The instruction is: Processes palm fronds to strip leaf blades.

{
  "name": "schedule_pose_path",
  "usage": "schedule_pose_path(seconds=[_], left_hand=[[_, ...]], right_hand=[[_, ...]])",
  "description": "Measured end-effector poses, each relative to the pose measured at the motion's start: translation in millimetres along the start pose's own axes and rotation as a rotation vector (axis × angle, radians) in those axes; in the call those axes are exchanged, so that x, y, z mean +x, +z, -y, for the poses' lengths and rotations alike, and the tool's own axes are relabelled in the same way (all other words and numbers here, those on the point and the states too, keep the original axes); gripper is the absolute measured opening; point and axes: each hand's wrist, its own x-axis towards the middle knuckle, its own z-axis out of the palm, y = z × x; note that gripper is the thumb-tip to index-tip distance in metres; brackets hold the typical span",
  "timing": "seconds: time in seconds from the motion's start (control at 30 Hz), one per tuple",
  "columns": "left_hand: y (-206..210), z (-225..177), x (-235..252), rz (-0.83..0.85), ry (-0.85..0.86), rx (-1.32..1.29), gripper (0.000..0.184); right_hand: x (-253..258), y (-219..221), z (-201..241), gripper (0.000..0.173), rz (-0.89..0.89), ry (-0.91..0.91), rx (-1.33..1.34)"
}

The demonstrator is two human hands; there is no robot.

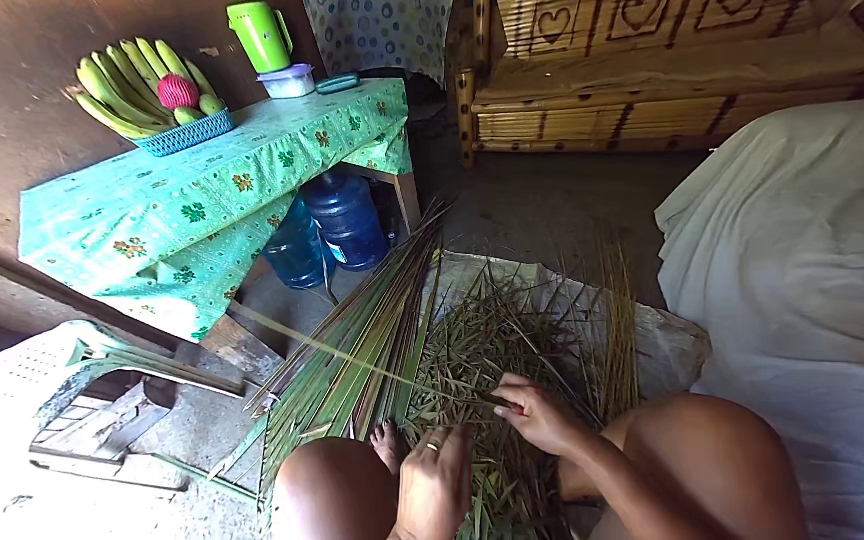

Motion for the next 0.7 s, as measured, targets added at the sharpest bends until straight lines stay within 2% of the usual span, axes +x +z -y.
schedule_pose_path(seconds=[0.03, 0.07, 0.13, 0.2, 0.23, 0.27, 0.3, 0.33, 0.4, 0.47, 0.5, 0.6, 0.63, 0.7], left_hand=[[-7.6, -0.5, 3.6, -0.091, 0.147, 0.1, 0.024], [-17.0, -1.6, 9.7, -0.111, 0.216, 0.178, 0.024], [-32.0, -1.1, 20.5, -0.017, 0.181, 0.368, 0.028], [-39.8, -1.5, 24.7, 0.226, 0.006, 0.477, 0.027], [-44.2, -4.3, 26.5, 0.444, -0.128, 0.434, 0.023], [-48.1, -7.7, 31.0, 0.701, -0.29, 0.325, 0.024], [-47.1, -6.8, 31.5, 0.825, -0.395, 0.177, 0.025], [-44.2, -4.5, 27.5, 0.854, -0.476, 0.02, 0.027], [-37.3, 1.1, 16.2, 0.772, -0.655, -0.349, 0.026], [-34.0, -0.4, 12.0, 0.642, -0.886, -0.701, 0.024], [-34.8, -3.0, 13.4, 0.606, -0.961, -0.786, 0.024], [-36.7, -10.1, 19.4, 0.56, -1.049, -0.908, 0.026], [-36.9, -11.7, 20.0, 0.551, -1.058, -0.924, 0.026], [-37.5, -13.7, 19.2, 0.541, -1.067, -0.942, 0.026]], right_hand=[[-2.1, -4.5, -0.9, 0.021, -0.018, -0.024, -0.026], [-3.4, -7.3, -2.0, 0.02, -0.038, -0.054, -0.039], [-3.3, -10.2, -2.1, 0.02, -0.083, -0.115, -0.045], [-1.1, -11.0, -1.6, 0.019, -0.139, -0.14, -0.046], [0.3, -11.3, -1.7, 0.018, -0.171, -0.129, -0.035], [1.9, -11.9, -1.9, 0.019, -0.21, -0.1, 0.007], [3.9, -12.3, -2.4, 0.021, -0.263, -0.052, 0.095], [5.8, -11.2, -3.2, 0.025, -0.342, 0.01, 0.222], [8.7, -14.1, -3.0, 0.03, -0.472, 0.233, 0.465], [6.5, -18.7, -5.6, 0.033, -0.438, 0.396, 0.487], [2.1, -17.4, -5.1, 0.037, -0.351, 0.387, 0.425], [-14.0, 1.0, 14.8, 0.049, 0.007, 0.185, 0.241], [-17.4, 9.4, 22.1, 0.05, 0.113, 0.111, 0.165], [-19.3, 25.3, 30.7, 0.046, 0.213, -0.027, 0.002]])
